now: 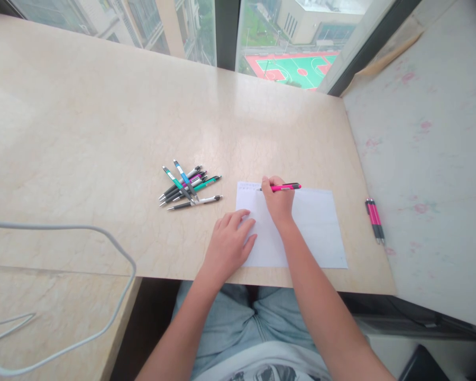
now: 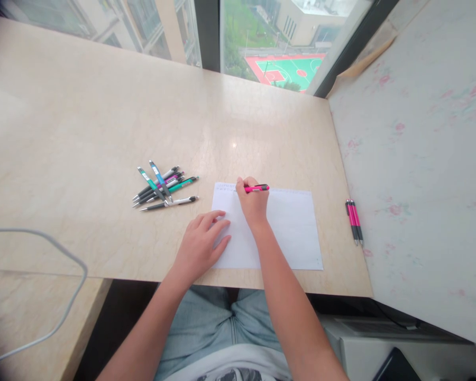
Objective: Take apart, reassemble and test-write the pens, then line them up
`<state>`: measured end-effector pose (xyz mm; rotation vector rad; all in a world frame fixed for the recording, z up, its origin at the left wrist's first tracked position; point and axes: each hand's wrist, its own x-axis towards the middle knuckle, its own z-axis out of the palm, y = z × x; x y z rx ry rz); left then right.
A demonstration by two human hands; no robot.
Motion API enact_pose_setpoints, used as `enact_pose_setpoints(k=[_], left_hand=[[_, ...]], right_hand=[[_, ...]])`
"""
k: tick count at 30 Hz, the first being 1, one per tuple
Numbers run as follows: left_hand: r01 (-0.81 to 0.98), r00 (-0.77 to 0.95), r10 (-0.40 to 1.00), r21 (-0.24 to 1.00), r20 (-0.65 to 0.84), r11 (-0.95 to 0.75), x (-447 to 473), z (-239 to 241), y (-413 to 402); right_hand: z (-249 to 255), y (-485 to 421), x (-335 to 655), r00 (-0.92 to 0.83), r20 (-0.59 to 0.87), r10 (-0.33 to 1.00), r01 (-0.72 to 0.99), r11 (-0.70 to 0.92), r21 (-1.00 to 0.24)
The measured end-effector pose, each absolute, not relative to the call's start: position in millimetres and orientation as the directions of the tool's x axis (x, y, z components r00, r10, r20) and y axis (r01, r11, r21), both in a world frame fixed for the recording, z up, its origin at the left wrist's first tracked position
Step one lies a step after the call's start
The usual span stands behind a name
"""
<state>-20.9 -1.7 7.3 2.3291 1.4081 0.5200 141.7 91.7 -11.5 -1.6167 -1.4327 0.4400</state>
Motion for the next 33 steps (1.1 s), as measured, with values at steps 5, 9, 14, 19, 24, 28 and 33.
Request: enact_pose_setpoints(k=[5, 9, 14, 19, 24, 28, 33], left_hand=[[0.752, 0.431, 0.892, 0.492, 0.135, -0.438, -20.8, 6.9, -1.4], [0.751, 0.43, 0.892, 0.493, 0.139, -0.439, -20.7, 6.8, -1.5], [0.748, 0.43, 0.892, 0.497, 0.142, -0.439, -20.7, 7.2, -1.6], [0.748, 0.432, 0.891, 0.497, 0.137, -0.44, -20.7, 6.8, -1.8], [0.749, 0.434, 0.891, 0.495, 0.136, -0.441, -20.9, 5.7, -2.0], [0.75, 0.425, 0.894, 0.498, 0.143, -0.436, -20.8, 5.4, -1.8], [0.75, 0.432, 0.891, 0.493, 0.138, -0.44, -20.9, 6.4, -1.6]], right_hand=[[-13.4, 91.9, 140.4, 0.274, 0.299, 0.914, 0.618, 0.071, -0.783], [-14.0, 92.3, 139.6, 0.278, 0.29, 0.916, 0.631, 0.054, -0.774], [-12.1, 91.9, 138.2, 0.282, 0.304, 0.91, 0.628, 0.065, -0.776], [-11.6, 91.1, 141.6, 0.314, 0.283, 0.906, 0.564, 0.062, -0.824], [-13.3, 90.4, 147.9, 0.39, 0.222, 0.894, 0.419, 0.043, -0.907], [-10.7, 88.9, 147.0, 0.358, 0.156, 0.92, 0.33, 0.031, -0.943], [-7.4, 87.2, 145.3, 0.332, 0.107, 0.937, 0.249, 0.022, -0.968]])
